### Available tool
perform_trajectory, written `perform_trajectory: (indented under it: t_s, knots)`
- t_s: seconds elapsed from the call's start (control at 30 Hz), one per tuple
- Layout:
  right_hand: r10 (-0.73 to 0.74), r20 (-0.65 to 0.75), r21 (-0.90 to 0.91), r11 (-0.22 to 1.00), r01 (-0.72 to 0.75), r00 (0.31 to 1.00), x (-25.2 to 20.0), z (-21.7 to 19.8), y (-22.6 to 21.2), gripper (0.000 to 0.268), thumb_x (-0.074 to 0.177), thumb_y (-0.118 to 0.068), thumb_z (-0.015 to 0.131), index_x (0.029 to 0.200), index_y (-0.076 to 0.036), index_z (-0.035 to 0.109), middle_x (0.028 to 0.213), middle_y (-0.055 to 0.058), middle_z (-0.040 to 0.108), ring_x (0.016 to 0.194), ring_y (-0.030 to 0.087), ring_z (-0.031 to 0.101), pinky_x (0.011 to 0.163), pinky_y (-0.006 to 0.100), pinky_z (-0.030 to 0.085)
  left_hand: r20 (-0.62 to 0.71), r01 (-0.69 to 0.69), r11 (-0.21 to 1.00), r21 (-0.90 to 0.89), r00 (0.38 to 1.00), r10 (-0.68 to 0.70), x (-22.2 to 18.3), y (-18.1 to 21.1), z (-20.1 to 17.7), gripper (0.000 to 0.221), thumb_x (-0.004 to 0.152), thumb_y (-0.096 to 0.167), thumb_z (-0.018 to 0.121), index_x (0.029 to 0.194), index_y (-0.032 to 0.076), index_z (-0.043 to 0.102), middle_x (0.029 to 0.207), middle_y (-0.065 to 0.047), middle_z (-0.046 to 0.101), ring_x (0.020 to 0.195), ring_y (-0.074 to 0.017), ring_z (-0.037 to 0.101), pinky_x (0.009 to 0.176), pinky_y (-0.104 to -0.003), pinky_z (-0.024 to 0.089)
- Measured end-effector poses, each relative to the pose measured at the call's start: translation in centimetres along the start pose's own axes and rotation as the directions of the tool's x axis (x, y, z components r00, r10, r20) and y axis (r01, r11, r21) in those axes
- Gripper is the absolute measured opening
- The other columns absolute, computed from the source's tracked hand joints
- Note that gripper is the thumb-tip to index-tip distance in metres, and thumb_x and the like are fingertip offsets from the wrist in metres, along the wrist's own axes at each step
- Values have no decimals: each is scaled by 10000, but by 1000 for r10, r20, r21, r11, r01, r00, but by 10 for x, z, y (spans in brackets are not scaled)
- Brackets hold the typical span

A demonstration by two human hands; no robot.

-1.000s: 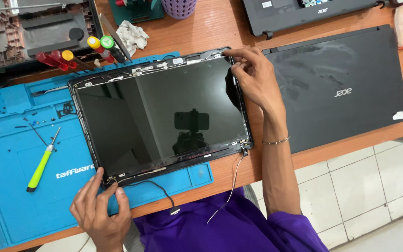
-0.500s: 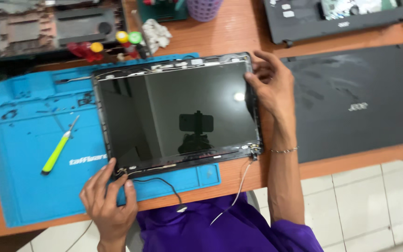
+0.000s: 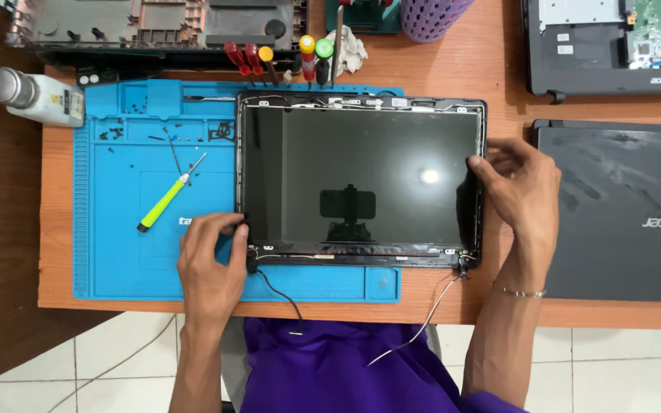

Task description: The person removes a laptop screen panel from the lid assembly, disconnects the display cable from the back of the panel, connects the cable to a replacement screen, and fits the new panel into the lid housing.

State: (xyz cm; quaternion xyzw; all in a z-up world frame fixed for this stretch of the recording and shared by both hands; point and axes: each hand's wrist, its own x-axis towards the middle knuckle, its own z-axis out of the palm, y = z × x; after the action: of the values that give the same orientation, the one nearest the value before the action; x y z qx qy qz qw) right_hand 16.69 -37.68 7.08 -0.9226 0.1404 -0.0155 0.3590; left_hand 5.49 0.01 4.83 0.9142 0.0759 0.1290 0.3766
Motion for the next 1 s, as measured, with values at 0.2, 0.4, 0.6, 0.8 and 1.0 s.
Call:
perform_trajectory:
  t_s: [0.2,0.4,0.6,0.8,1.0]
  knots:
    - [102,-7,-4,995,-102,995,-18,-1,4,348,863,-190,844,1123,20,745,912,128,769,818,165,736,732,297,589,17,165,985,-42,986,-165,25,8,0,256,922,126,741,1150,18,696,991,-87,694,803,-203,673,695,-355,538]
    - [98,-49,76,993,-94,994,-27,3,7,299,885,-149,831,1108,36,760,941,114,771,823,143,724,752,280,582,68,238,971,4,969,-238,37,14,2,334,850,174,818,1115,3,705,945,-89,691,706,-186,656,647,-350,531]
    - [65,-73,186,981,-51,995,-37,10,16,286,892,-78,806,1146,38,745,946,100,751,811,118,694,740,246,563,41,242,969,-43,970,-240,38,11,5,336,846,158,818,1112,-9,697,951,-98,680,697,-191,628,651,-352,527]
    - [35,-117,237,971,-6,993,-45,16,17,285,913,-78,796,1162,45,731,941,87,747,832,95,683,750,231,553,77,274,962,0,959,-273,38,11,3,332,878,178,798,1145,14,689,989,-94,671,753,-212,631,703,-371,526]
    - [99,-175,159,985,-71,980,-53,19,2,283,906,-108,791,1169,-11,756,893,66,756,741,102,654,694,239,543,68,-28,951,307,998,8,28,27,19,566,949,232,694,1448,34,515,1393,-147,522,1308,-312,481,1072,-505,377]
